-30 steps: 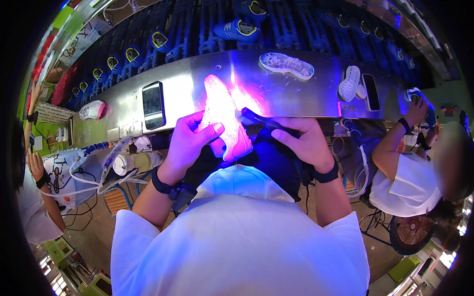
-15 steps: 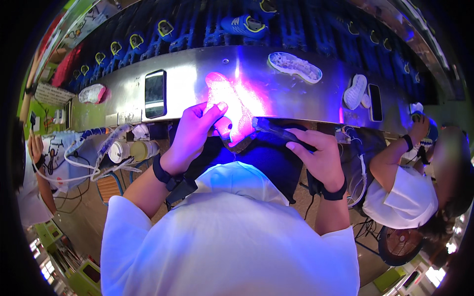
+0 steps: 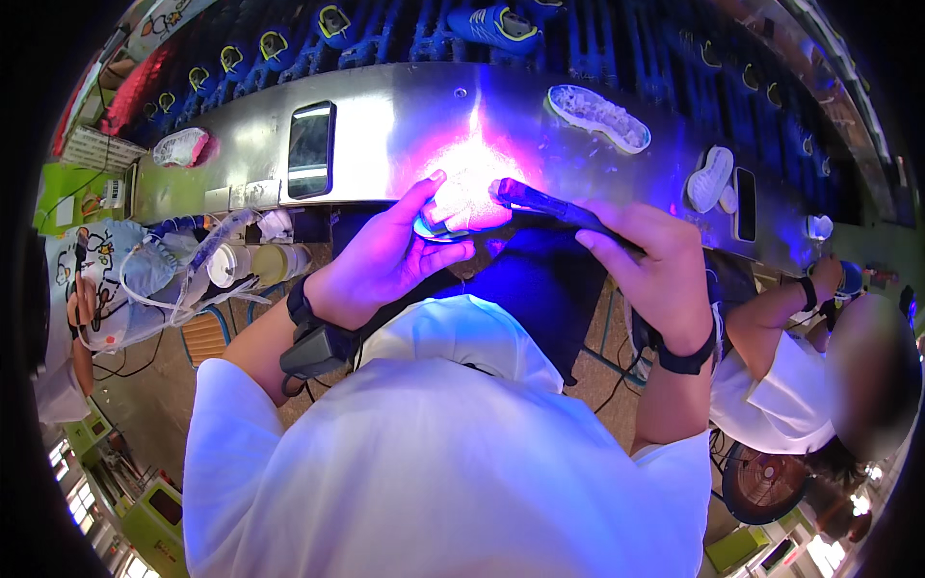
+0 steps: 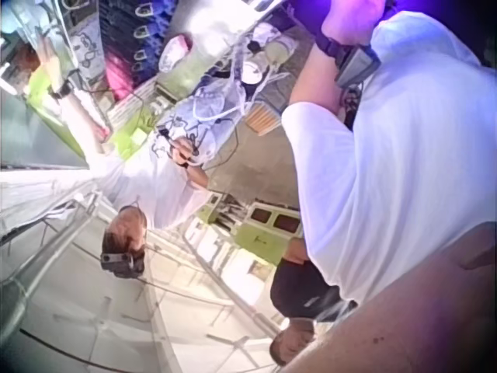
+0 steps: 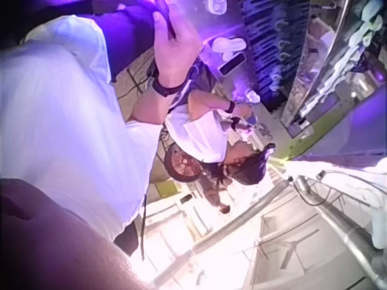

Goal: The worker uses a brush to apply glue or primer to shoe components under a UV light on an assembly line.

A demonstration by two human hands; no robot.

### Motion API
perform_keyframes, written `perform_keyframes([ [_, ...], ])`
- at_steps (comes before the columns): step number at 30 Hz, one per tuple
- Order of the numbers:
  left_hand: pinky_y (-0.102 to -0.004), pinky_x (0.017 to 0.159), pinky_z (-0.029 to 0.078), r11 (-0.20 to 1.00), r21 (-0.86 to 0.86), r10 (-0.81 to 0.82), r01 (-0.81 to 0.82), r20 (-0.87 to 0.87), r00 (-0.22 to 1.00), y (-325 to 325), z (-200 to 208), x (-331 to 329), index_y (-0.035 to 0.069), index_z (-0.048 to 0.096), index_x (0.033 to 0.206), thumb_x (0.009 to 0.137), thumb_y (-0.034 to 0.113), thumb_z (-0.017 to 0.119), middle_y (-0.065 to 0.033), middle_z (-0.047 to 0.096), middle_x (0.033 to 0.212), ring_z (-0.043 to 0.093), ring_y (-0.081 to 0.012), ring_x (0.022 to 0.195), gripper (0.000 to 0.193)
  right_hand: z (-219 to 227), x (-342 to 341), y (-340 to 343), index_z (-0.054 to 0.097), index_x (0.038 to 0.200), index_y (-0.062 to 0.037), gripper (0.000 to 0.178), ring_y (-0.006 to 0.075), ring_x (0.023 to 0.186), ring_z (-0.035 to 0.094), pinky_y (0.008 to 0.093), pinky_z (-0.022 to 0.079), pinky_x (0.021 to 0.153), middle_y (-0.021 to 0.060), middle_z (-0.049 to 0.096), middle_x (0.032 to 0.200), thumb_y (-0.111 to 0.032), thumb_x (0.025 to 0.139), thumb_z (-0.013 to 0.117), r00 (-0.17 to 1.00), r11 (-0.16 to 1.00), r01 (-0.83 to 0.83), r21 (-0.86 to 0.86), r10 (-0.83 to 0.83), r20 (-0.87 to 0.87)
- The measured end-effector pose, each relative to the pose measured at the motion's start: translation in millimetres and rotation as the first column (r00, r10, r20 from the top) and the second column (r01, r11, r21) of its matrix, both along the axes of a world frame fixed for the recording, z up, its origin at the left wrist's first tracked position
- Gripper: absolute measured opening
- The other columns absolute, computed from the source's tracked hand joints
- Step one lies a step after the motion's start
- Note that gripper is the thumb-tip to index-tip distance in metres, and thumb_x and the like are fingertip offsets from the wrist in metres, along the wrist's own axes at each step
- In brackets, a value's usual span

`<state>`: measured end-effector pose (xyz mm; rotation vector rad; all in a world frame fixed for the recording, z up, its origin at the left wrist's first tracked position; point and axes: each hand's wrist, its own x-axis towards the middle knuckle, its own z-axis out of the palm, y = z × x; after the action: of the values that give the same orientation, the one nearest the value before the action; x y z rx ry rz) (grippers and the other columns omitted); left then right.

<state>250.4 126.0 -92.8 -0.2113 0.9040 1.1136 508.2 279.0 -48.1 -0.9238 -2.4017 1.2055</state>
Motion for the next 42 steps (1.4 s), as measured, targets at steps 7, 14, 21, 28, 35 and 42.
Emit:
perform_keyframes([
  [7,-0.0328,0.087,0.064,0.994,-0.084,0.102,-0.075,0.383,0.918,-4.7,1.5,5.1,0.008,0.053,0.13,0.105,0.044,0.051,-0.0229,0.063,0.124,0.072,-0.027,0.096,0.044,-10.6,3.5,7.9,0.073,0.114,0.0002,0.031,0.0139,0.072,0.061,0.0269,0.046,0.067,0.0068,0.065,0.08,0.0,0.083,0.075,0.998,0.997,-0.049,-0.057,0.048,-0.029],
  [14,-0.0317,0.085,0.064,0.976,-0.212,0.189,-0.054,0.694,0.694,-10.6,1.5,4.6,0.002,0.06,0.11,0.104,0.046,0.053,-0.0288,0.064,0.114,0.07,-0.03,0.098,0.045,-27.1,0.7,1.2,0.073,0.112,0.0018,0.031,0.0161,0.077,0.064,0.0274,0.048,0.07,0.0072,0.068,0.085,0.001,0.081,0.076,0.986,0.999,-0.033,-0.028,0.028,-0.164],
  [21,-0.0298,0.081,0.064,0.981,-0.189,0.172,-0.044,0.744,0.646,-8.5,22.5,7.3,-0.005,0.057,0.116,0.106,0.048,0.047,-0.0275,0.065,0.107,0.071,-0.0285,0.092,0.054,-39.4,1.8,-16.8,0.073,0.111,0.0033,0.032,0.0163,0.078,0.064,0.0283,0.048,0.072,0.0081,0.07,0.088,0.001,0.078,0.076,0.969,0.999,-0.025,-0.044,0.013,-0.245],
  [28,-0.0353,0.083,0.058,0.983,0.179,0.036,-0.047,0.064,0.997,5.3,24.4,15.0,0.006,0.061,0.121,0.106,0.038,0.053,-0.0092,0.067,0.1,0.067,-0.018,0.091,0.036,-74.6,4.4,-28.3,0.072,0.117,0.0016,0.034,0.0157,0.087,0.069,0.0267,0.051,0.082,0.0109,0.075,0.098,-0.003,0.083,0.078,0.944,0.936,0.19,-0.296,-0.257,-0.209],
  [35,-0.0238,0.054,0.048,0.956,0.174,-0.038,0.236,-0.726,0.687,86.1,-25.6,-65.3,0.001,0.066,0.097,0.101,0.029,0.063,-0.0007,0.06,0.069,0.059,-0.0083,0.06,0.028,-65.8,-16.0,-37.0,0.071,0.119,0.0003,0.035,0.021,0.096,0.071,0.0329,0.053,0.09,0.0153,0.075,0.103,-0.006,0.085,0.078,0.968,0.951,0.191,-0.242,-0.224,-0.115],
  [42,-0.05,0.08,0.058,0.831,-0.537,-0.324,0.144,-0.678,-0.66,217.5,-55.5,-213.9,-0.002,0.073,0.097,0.089,0.051,0.064,-0.0258,0.073,0.09,0.073,-0.0411,0.088,0.055,-108.5,25.0,-16.0,0.058,0.137,0.0019,0.044,0.0107,0.089,0.061,0.0253,0.049,0.081,0.001,0.068,0.1,-0.003,0.094,0.066,0.876,0.778,0.392,-0.49,-0.479,-0.06],
])
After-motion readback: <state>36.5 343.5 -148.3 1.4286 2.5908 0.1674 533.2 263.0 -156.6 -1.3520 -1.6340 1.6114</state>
